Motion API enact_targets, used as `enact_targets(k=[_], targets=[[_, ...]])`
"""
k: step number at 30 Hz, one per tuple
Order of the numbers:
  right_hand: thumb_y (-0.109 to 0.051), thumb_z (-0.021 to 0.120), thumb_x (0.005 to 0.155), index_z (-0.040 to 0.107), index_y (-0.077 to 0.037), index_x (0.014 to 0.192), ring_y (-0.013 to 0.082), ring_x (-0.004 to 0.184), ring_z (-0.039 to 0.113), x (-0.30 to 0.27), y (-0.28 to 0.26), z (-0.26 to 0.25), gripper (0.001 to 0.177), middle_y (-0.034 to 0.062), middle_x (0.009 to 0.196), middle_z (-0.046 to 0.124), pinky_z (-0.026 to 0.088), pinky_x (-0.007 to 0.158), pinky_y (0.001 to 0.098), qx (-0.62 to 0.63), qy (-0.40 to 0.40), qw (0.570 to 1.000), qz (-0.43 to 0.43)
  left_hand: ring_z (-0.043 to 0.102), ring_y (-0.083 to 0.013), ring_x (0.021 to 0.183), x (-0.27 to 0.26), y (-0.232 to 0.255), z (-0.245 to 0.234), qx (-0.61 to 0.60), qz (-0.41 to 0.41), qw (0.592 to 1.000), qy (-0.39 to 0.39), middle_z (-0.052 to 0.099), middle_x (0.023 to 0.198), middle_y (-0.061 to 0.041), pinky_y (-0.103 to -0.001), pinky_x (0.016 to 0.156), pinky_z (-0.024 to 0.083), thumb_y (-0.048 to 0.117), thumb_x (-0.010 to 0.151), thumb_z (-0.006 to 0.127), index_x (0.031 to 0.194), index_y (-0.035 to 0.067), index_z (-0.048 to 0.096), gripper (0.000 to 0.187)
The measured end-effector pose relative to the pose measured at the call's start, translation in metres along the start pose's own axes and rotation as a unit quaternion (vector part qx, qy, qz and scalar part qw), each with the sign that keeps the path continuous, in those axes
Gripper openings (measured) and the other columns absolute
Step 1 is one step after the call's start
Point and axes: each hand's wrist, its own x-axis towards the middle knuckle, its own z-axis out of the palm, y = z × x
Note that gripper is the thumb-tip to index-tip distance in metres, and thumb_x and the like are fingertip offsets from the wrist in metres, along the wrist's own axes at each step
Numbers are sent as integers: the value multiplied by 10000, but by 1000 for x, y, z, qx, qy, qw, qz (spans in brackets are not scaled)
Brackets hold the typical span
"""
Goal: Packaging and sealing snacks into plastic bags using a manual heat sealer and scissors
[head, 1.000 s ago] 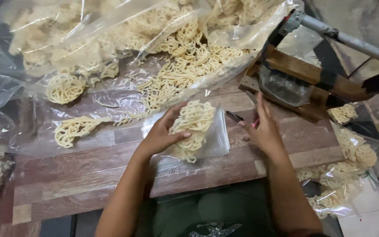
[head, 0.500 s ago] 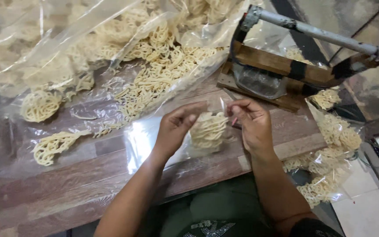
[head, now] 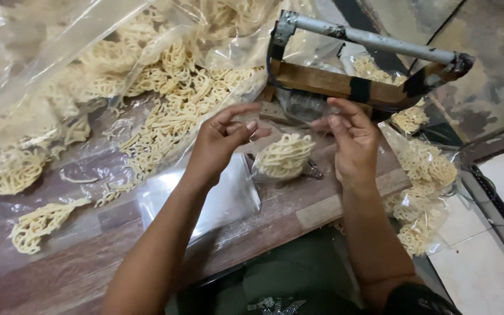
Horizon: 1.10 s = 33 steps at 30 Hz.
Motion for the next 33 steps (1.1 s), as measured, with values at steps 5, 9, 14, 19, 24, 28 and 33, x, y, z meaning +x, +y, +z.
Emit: enact_targets(k=[5, 9, 14, 19, 24, 28, 33], targets=[[-38, 622, 1003, 707, 9, 1251, 197, 984, 658, 4, -16, -32, 266, 144, 1112, 681, 523, 910, 307, -189, -50, 980, -35, 681, -97, 884, 21, -12, 7, 25, -28, 998, -50, 754, 970, -82, -249, 867, 570, 71, 871, 724, 1127, 32, 725, 258], [-86, 778, 965, 807, -38, 1031, 239, 881, 593, 24, -14, -81, 87, 131, 922, 607, 468, 857, 367, -364, -92, 922, -92, 762, -366, 879, 37, -1, 26, 321, 218, 919, -62, 784, 942, -137, -414, 760, 615, 33, 948, 702, 1122, 64, 740, 181], [-92, 675, 1035, 690, -76, 1031, 187, 936, 660, 41, -30, -65, 22, 57, 976, 676, 551, 880, 311, -295, -2, 955, 6, 679, -307, 795, 92, -35, 55, 429, 279, 859, -2, 669, 860, -111, -412, 663, 555, 113, 961, 637, 949, 87, 644, 29], [-67, 683, 1000, 701, -52, 1011, 141, 808, 658, 73, -1, -49, 26, 65, 928, 711, 610, 702, 260, -52, 200, 978, 6, 693, -174, 834, 129, -44, 101, 56, 55, 995, 70, 694, 970, -45, -326, 769, 625, 267, 987, 566, 1001, 112, 638, 171], [-93, 771, 915, 721, -42, 936, 151, 688, 668, 84, 1, -45, 75, 74, 782, 715, 591, 589, 282, 44, 281, 959, 2, 547, -125, 689, 147, -58, 117, -213, 23, 963, 161, 695, 866, -82, -269, 612, 461, 115, 908, 736, 934, 0, 724, 119], [-82, 751, 922, 716, -37, 884, 151, 620, 616, 89, 8, -51, 69, 89, 754, 697, 553, 567, 279, 52, 281, 958, 3, 668, -176, 647, 142, -52, 117, -188, 42, 971, 143, 711, 846, -103, -295, 594, 548, 146, 910, 722, 967, 0, 728, 157], [-160, 788, 887, 719, -65, 875, 140, 663, 647, 94, 21, -61, 118, 95, 774, 710, 546, 577, 276, 48, 277, 959, -14, 566, -93, 695, 148, -59, 113, -118, 66, 979, 155, 710, 827, -23, -266, 636, 482, 210, 894, 742, 1014, 37, 769, 212]])
